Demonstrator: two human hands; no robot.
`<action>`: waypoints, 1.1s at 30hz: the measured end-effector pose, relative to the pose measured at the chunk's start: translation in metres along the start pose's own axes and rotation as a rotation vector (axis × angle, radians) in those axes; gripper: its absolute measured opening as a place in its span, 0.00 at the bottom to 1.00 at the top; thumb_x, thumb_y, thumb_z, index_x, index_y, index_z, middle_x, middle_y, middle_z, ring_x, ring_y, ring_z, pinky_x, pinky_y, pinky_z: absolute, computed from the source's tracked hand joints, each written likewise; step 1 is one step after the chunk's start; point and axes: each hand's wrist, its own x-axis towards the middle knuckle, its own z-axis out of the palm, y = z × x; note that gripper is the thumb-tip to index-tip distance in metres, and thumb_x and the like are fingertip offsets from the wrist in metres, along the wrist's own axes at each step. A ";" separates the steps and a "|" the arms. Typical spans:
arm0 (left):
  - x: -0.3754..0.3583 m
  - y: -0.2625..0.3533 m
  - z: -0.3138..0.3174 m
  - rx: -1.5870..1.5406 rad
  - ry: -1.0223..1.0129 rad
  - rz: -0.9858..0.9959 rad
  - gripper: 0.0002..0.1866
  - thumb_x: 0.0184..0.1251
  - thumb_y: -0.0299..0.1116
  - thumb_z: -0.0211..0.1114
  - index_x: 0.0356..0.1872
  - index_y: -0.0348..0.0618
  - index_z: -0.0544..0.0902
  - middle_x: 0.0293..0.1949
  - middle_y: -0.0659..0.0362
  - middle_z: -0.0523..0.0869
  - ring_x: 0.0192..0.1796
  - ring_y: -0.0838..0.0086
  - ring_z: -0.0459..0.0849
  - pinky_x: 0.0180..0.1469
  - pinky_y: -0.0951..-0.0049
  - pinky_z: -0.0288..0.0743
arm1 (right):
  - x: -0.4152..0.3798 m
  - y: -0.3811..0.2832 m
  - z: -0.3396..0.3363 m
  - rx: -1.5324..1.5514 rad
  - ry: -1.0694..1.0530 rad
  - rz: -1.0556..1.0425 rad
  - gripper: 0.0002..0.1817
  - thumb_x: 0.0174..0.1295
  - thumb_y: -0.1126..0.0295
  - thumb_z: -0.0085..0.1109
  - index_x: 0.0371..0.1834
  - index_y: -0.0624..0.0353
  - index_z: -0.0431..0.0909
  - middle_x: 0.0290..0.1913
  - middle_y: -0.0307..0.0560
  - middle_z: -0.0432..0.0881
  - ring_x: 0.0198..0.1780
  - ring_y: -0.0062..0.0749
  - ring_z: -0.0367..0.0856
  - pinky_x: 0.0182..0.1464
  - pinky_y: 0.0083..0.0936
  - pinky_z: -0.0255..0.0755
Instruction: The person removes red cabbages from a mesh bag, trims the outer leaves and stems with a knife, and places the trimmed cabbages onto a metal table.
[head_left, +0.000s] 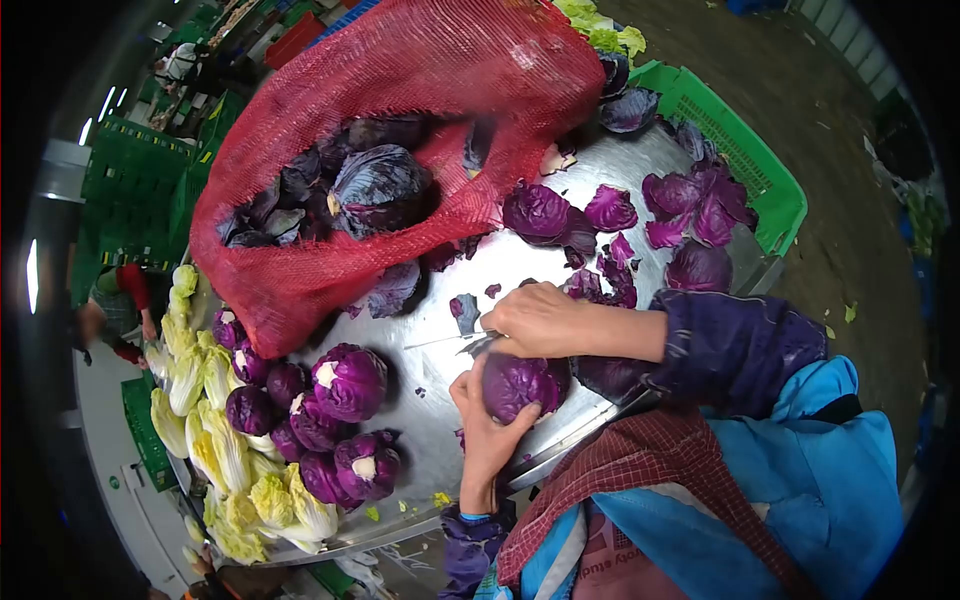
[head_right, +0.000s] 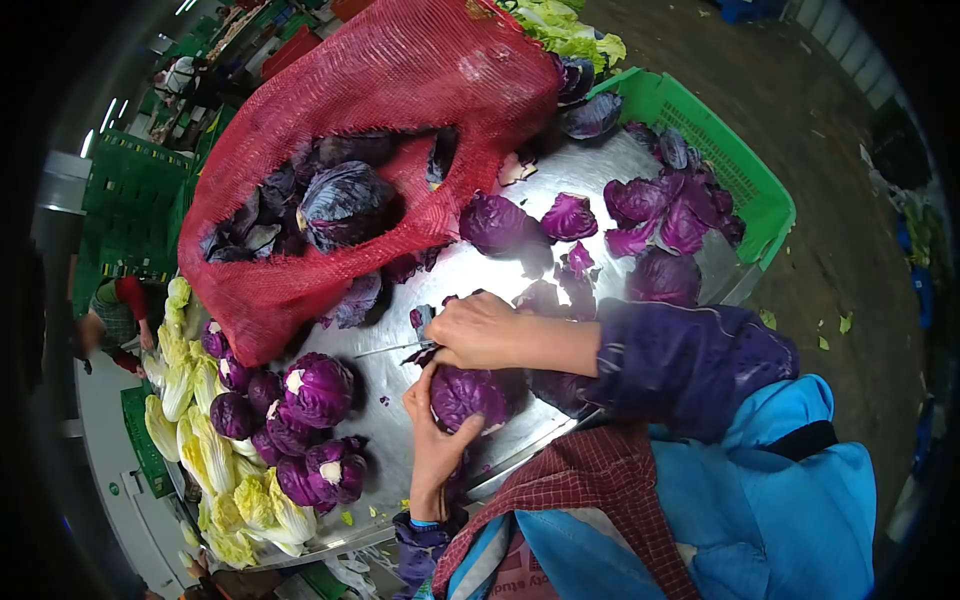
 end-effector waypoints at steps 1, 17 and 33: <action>-0.001 0.000 0.000 0.000 -0.002 -0.004 0.46 0.43 0.36 0.76 0.68 0.49 0.63 0.54 0.51 0.61 0.61 0.59 0.63 0.65 0.62 0.59 | 0.004 0.005 0.003 0.002 0.002 -0.002 0.18 0.49 0.57 0.63 0.30 0.64 0.80 0.26 0.59 0.82 0.31 0.53 0.83 0.35 0.43 0.76; 0.000 -0.005 0.014 -0.196 0.142 -0.135 0.40 0.47 0.36 0.72 0.63 0.37 0.64 0.56 0.49 0.64 0.63 0.59 0.63 0.67 0.62 0.56 | -0.067 0.001 -0.019 0.147 -0.103 0.204 0.23 0.48 0.51 0.66 0.28 0.66 0.81 0.18 0.56 0.79 0.24 0.52 0.81 0.30 0.44 0.74; -0.018 -0.022 -0.015 -0.614 -0.018 -0.184 0.42 0.51 0.33 0.68 0.68 0.42 0.58 0.60 0.50 0.67 0.62 0.64 0.70 0.63 0.66 0.66 | -0.063 0.065 -0.020 0.427 0.111 0.481 0.14 0.52 0.62 0.58 0.28 0.66 0.81 0.24 0.50 0.82 0.24 0.36 0.81 0.29 0.33 0.73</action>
